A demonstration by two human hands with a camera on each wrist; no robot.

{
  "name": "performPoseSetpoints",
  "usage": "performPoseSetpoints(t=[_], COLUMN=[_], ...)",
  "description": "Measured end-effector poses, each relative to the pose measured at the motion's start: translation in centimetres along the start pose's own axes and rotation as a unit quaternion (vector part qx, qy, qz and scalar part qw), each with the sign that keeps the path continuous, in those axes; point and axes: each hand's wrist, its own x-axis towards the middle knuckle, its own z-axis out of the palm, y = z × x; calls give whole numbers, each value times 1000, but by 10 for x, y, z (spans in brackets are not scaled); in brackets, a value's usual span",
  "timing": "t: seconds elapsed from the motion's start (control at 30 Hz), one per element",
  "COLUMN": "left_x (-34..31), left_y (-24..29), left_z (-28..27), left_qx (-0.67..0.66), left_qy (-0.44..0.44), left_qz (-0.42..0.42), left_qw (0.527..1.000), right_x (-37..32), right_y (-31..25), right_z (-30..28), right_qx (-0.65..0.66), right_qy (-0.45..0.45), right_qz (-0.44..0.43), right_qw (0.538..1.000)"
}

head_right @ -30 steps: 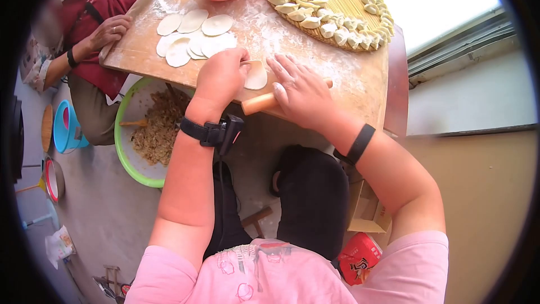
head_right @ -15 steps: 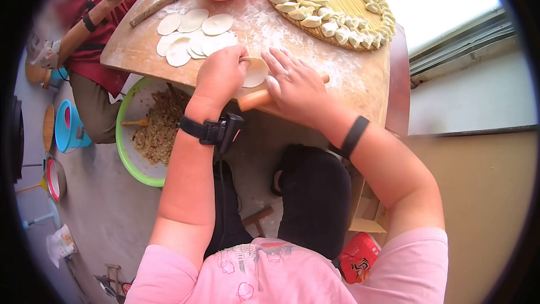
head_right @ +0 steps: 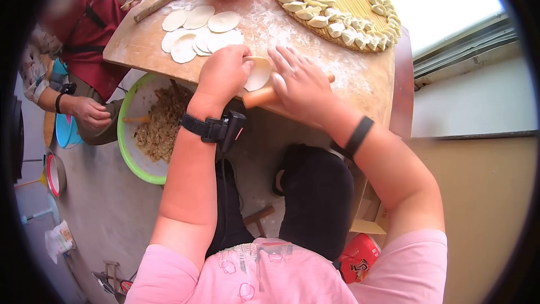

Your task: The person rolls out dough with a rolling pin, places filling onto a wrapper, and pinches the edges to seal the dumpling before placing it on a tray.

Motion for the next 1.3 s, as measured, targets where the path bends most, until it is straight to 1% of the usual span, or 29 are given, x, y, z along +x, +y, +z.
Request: performPoseSetpoints(t=[0.03,0.13,0.23,0.27,0.33,0.37,0.43,0.47,0.53,0.57,0.63,0.67,0.7,0.8,0.83,0.87,0.93,0.97,1.03,1.07,1.13,1.17,1.2,1.23,1.27,1.3], left_x=[1,-5,-7,-6,-3,-3,-4,-5,-5,-6,-9,-9,-10,-7,-6,-7,-8,-7,-4,-2,3,7,7,8,7,3], left_y=[-1,2,6,6,7,6,7,5,3,1,-2,-2,-1,4,5,2,-5,-6,-5,-5,-9,-17,-18,-17,-17,-12], left_z=[0,-8,-6,-3,0,0,-6,-8,-10,-9,-8,-8,-9,-6,-6,-5,-5,-7,-13,-15,-19,-14,-11,-9,-9,-15], left_qx=[-10,-45,39,43,51,41,16,20,31,9,-33,-30,-26,12,28,27,21,-6,-57,-135,-286,-410,-557,-686,-795,-821], left_qy=[16,-27,-43,-37,-27,-38,-57,-45,-22,-12,4,-8,-19,-52,-64,-46,-5,9,31,42,60,38,50,64,78,72], left_qz=[-8,-3,8,3,-7,-8,-15,-11,0,9,29,26,23,-6,-18,-3,27,16,-5,-35,-93,-119,-139,-155,-166,-181], left_qw=[1000,999,998,998,998,998,998,999,999,1000,999,999,999,999,997,999,999,1000,998,989,952,903,817,708,578,536], right_x=[-8,4,55,67,82,70,37,22,-3,-9,0,11,30,60,62,56,30,15,-8,-14,-13,-10,0,15,26,33], right_y=[-4,-3,18,28,27,25,9,4,-1,-2,4,8,14,27,30,31,15,24,24,25,39,47,57,66,70,63], right_z=[-6,-2,21,28,26,27,17,14,4,1,12,16,10,24,22,19,0,-2,-23,-31,-26,-21,-17,-13,-9,-13], right_qx=[-6,-12,-44,-100,-211,-83,-28,0,-19,-28,-21,-18,-197,-157,-157,-77,80,74,-6,-45,1,25,38,51,66,79], right_qy=[-19,-14,23,21,17,50,28,15,8,6,38,54,7,64,48,30,-10,11,-68,-104,-66,-45,20,85,149,159], right_qz=[0,3,-4,-25,-62,-16,5,16,4,-1,-8,-13,-103,-117,-127,-97,-36,-103,-134,-144,-59,-18,-10,-5,-3,33], right_qw=[1000,1000,999,994,975,995,999,1000,1000,1000,999,998,975,979,978,992,996,992,989,983,996,998,999,995,987,984])
